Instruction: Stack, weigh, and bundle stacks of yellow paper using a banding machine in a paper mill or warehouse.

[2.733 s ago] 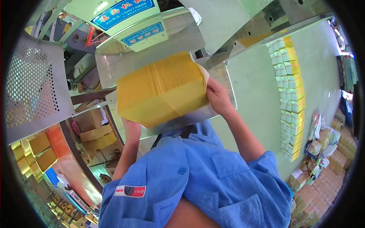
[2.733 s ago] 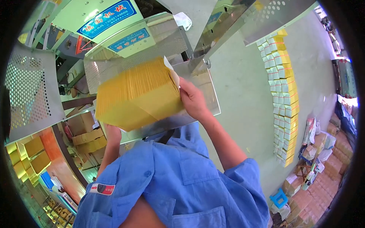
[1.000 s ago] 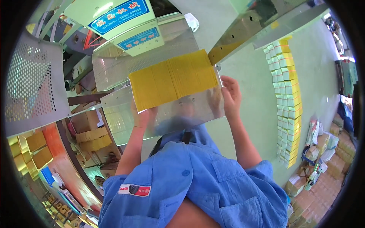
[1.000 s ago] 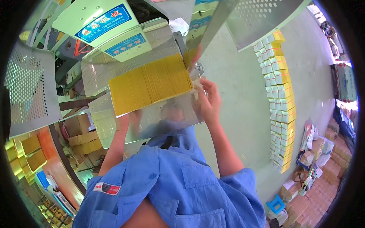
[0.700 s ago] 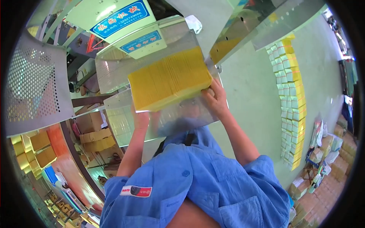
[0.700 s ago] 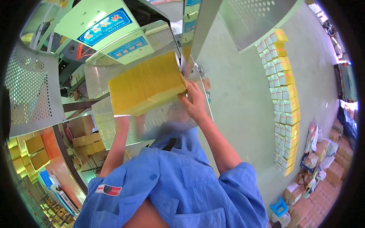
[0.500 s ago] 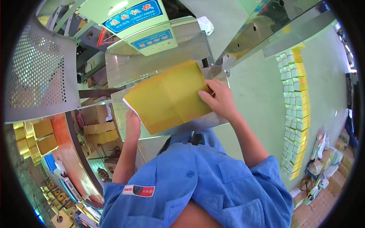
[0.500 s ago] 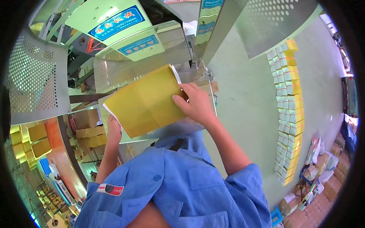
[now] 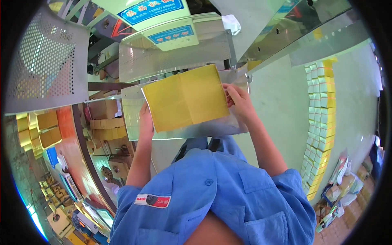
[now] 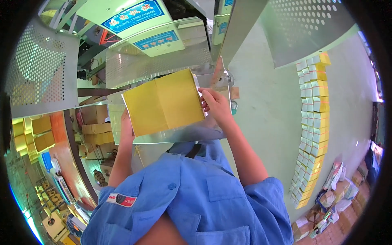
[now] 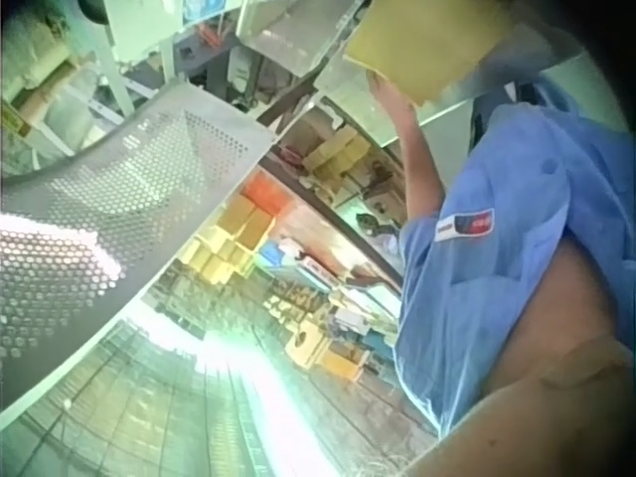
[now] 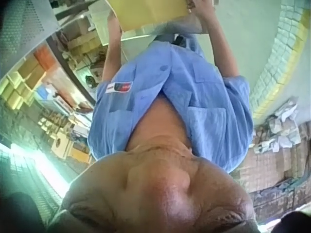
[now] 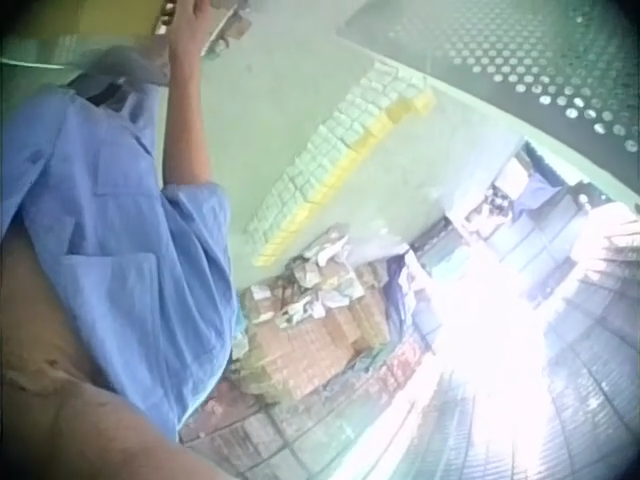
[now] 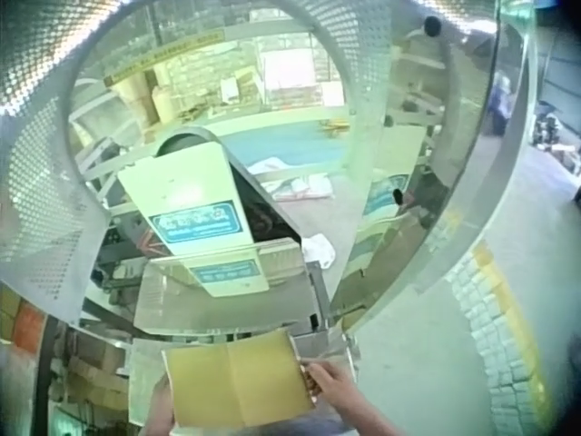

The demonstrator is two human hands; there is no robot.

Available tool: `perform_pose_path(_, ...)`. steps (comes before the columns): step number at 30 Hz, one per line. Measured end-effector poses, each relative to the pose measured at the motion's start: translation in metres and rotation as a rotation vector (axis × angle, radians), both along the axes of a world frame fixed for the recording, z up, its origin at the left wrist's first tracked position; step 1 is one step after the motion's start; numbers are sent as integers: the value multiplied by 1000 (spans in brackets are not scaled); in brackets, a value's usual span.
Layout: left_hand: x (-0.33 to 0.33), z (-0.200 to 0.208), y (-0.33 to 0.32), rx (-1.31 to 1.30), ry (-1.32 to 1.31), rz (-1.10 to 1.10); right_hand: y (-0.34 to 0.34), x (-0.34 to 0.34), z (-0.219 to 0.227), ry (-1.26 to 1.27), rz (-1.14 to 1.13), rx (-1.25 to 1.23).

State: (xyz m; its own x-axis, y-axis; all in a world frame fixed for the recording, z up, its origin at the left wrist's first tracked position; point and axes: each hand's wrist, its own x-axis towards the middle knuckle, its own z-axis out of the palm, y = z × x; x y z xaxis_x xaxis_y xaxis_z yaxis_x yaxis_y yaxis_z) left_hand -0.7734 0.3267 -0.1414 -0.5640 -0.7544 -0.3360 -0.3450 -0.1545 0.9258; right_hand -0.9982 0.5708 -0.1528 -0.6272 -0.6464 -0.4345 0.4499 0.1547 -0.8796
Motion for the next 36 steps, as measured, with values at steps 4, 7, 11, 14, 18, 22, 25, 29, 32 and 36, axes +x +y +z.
perform_pose_path(4,7,-11,4,116,133,84,-1,5,12,52,1,70)
perform_pose_path(7,10,-8,1,219,173,76,-5,6,-14,266,-67,-45)
perform_pose_path(11,12,-6,-7,340,198,81,-12,11,-24,94,-111,-175)
perform_pose_path(14,9,-1,-8,293,149,73,-15,12,-31,95,-109,-160)
perform_pose_path(18,4,-8,-7,341,215,113,-23,20,-31,43,-172,-183)
perform_pose_path(22,7,-14,-5,310,198,72,-28,28,-18,-45,-245,-293)
perform_pose_path(25,5,-12,3,381,286,84,-31,29,2,-133,-229,-295)
perform_pose_path(29,6,-18,13,476,399,74,-33,29,7,-162,-226,-227)
perform_pose_path(32,3,-21,19,447,500,89,-39,32,16,-221,-240,-230)
perform_pose_path(36,-4,-29,21,566,540,80,-51,43,22,-230,-262,-282)
